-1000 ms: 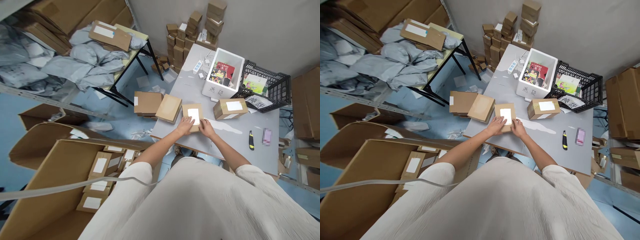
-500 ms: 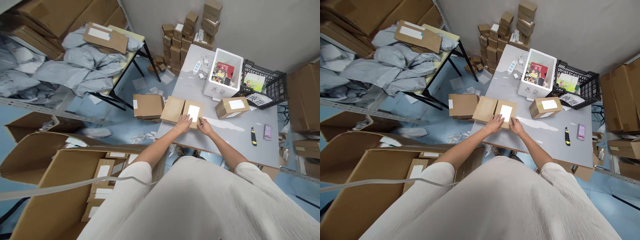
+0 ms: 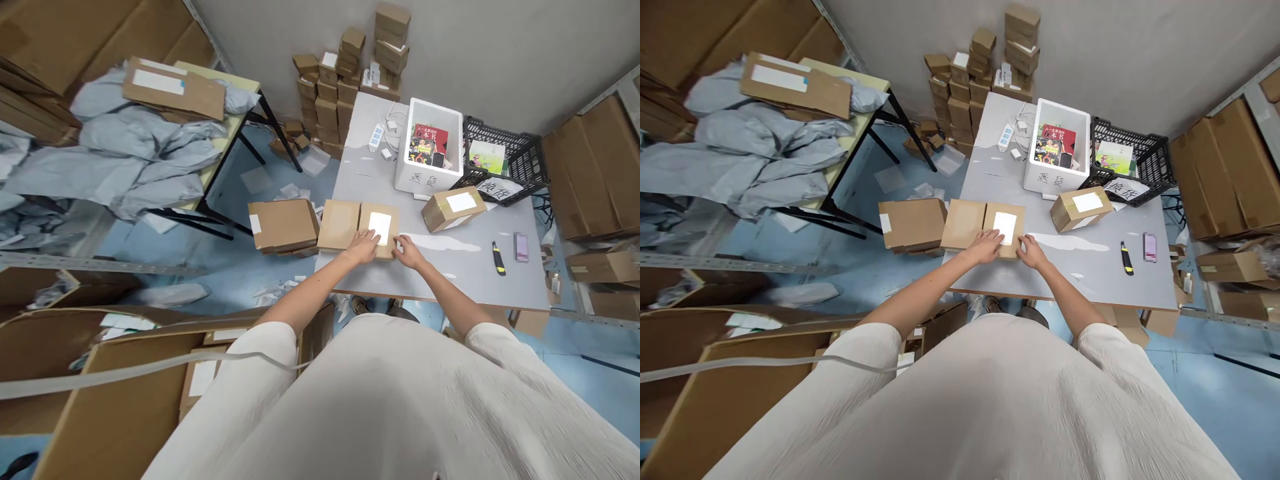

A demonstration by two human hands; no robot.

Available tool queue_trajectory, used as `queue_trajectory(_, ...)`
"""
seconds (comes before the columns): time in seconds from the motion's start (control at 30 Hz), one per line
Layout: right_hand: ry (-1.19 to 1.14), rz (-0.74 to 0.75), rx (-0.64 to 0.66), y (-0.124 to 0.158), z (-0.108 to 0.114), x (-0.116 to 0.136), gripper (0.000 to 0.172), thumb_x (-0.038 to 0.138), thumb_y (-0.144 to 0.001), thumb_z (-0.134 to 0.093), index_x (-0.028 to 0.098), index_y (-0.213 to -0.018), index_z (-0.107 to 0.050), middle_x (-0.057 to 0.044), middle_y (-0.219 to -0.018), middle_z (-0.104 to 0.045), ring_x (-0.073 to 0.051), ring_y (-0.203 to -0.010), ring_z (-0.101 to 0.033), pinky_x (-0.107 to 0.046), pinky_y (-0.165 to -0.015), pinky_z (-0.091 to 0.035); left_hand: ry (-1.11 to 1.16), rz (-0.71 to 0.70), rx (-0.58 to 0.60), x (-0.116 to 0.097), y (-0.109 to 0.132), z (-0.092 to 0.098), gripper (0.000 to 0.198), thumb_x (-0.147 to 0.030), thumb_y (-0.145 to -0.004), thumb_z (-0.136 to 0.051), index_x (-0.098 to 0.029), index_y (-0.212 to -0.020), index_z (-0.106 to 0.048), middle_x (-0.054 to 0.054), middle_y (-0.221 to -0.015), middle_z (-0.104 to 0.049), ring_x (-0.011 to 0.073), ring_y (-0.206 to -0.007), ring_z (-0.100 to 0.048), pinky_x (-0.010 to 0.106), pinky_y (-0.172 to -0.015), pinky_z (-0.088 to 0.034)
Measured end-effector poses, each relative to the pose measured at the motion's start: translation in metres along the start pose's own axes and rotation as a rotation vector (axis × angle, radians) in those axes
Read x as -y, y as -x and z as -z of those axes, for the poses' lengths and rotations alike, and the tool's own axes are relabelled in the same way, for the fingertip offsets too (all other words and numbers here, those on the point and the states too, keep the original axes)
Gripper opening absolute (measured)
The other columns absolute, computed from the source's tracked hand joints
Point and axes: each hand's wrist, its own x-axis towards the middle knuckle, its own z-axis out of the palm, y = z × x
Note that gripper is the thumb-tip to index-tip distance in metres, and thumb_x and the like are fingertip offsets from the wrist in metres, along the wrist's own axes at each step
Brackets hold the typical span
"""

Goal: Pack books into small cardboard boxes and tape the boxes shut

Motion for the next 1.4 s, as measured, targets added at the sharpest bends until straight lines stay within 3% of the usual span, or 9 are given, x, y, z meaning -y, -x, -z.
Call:
queue_trajectory(0.23, 0.064, -0.009, -0.087, 0.009, 0.037, -0.02, 0.056, 0.039, -0.104, -0.06, 0.023, -0.158, -0.067, -0.02, -0.17, -0.054, -0.035, -0.156, -0.059, -0.058, -0.134, -0.049, 0.001, -0.075, -0.028, -0.033, -0.026, 0.01, 0.067, -0.027, -0.104, -0.06, -0.019, -0.17, -0.052, 0.022, -0.184, -0.044, 0.037, -0.172, -0.041, 0.057, -0.141, -0.031)
queue_trajectory(0.4, 0.065, -0.018, -0.196, 0.014, 0.081, -0.045, 0.053, 0.039, -0.103, -0.058, 0.022, -0.152, -0.071, -0.021, -0.165, -0.059, -0.038, -0.161, -0.052, -0.061, -0.135, -0.045, 0.02, -0.147, -0.028, -0.065, -0.059, 0.014, 0.074, -0.029, -0.104, -0.059, -0.019, -0.176, -0.046, 0.022, -0.185, -0.042, 0.0377, -0.171, -0.044, 0.057, -0.141, -0.033)
queue_trajectory(0.6, 0.048, -0.062, -0.326, 0.008, 0.151, -0.11, 0.051, 0.035, -0.098, -0.058, 0.02, -0.145, -0.075, -0.021, -0.156, -0.065, -0.041, -0.154, -0.055, -0.064, -0.133, -0.045, 0.02, -0.139, -0.019, -0.116, -0.113, 0.018, 0.074, -0.028, -0.106, -0.055, -0.018, -0.179, -0.042, 0.021, -0.189, -0.036, 0.0374, -0.173, -0.04, 0.055, -0.14, -0.035)
queue_trajectory(0.73, 0.093, -0.117, -0.292, 0.001, 0.189, -0.155, 0.054, 0.033, -0.099, -0.056, 0.016, -0.147, -0.074, -0.024, -0.166, -0.058, -0.044, -0.153, -0.054, -0.066, -0.128, -0.049, 0.016, -0.105, -0.02, -0.153, -0.156, 0.02, 0.072, -0.027, -0.106, -0.056, -0.018, -0.177, -0.045, 0.019, -0.19, -0.035, 0.0355, -0.174, -0.039, 0.052, -0.14, -0.037)
queue_trajectory(0.9, 0.139, -0.078, -0.256, -0.021, 0.223, -0.199, 0.058, 0.033, -0.1, -0.059, 0.019, -0.155, -0.069, -0.022, -0.175, -0.052, -0.047, -0.157, -0.049, -0.071, -0.125, -0.049, 0.031, -0.042, -0.083, -0.185, -0.205, 0.02, 0.068, -0.027, -0.106, -0.056, -0.018, -0.173, -0.05, 0.018, -0.187, -0.04, 0.0352, -0.174, -0.039, 0.052, -0.139, -0.039)
queue_trajectory(1.13, 0.039, -0.093, -0.278, -0.06, 0.246, -0.242, 0.068, 0.037, -0.098, -0.058, 0.02, -0.164, -0.061, -0.022, -0.18, -0.047, -0.048, -0.164, -0.041, -0.076, -0.127, -0.044, 0.016, 0.165, -0.131, -0.21, -0.235, 0.018, 0.065, -0.028, -0.112, -0.05, -0.023, -0.176, -0.045, 0.018, -0.183, -0.046, 0.0379, -0.159, -0.058, 0.055, -0.131, -0.049)
queue_trajectory(1.3, -0.009, -0.061, -0.258, -0.066, 0.244, -0.253, 0.077, 0.039, -0.101, -0.053, 0.013, -0.173, -0.046, -0.026, -0.17, -0.057, -0.044, -0.156, -0.051, -0.066, -0.131, -0.045, 0.028, 0.322, -0.148, -0.228, -0.235, 0.012, 0.083, -0.029, -0.11, -0.052, -0.021, -0.187, -0.021, 0.023, -0.196, -0.011, 0.0418, -0.136, -0.075, 0.054, -0.113, -0.061)
queue_trajectory(1.4, 0.051, -0.135, -0.251, -0.056, 0.244, -0.255, 0.083, 0.044, -0.104, -0.052, 0.01, -0.178, -0.038, -0.027, -0.161, -0.062, -0.044, -0.146, -0.059, -0.063, -0.126, -0.05, 0.051, 0.39, -0.189, -0.234, -0.237, 0.01, 0.088, -0.028, -0.109, -0.051, -0.02, -0.188, -0.014, 0.025, -0.196, -0.004, 0.0413, -0.127, -0.079, 0.054, -0.105, -0.064)
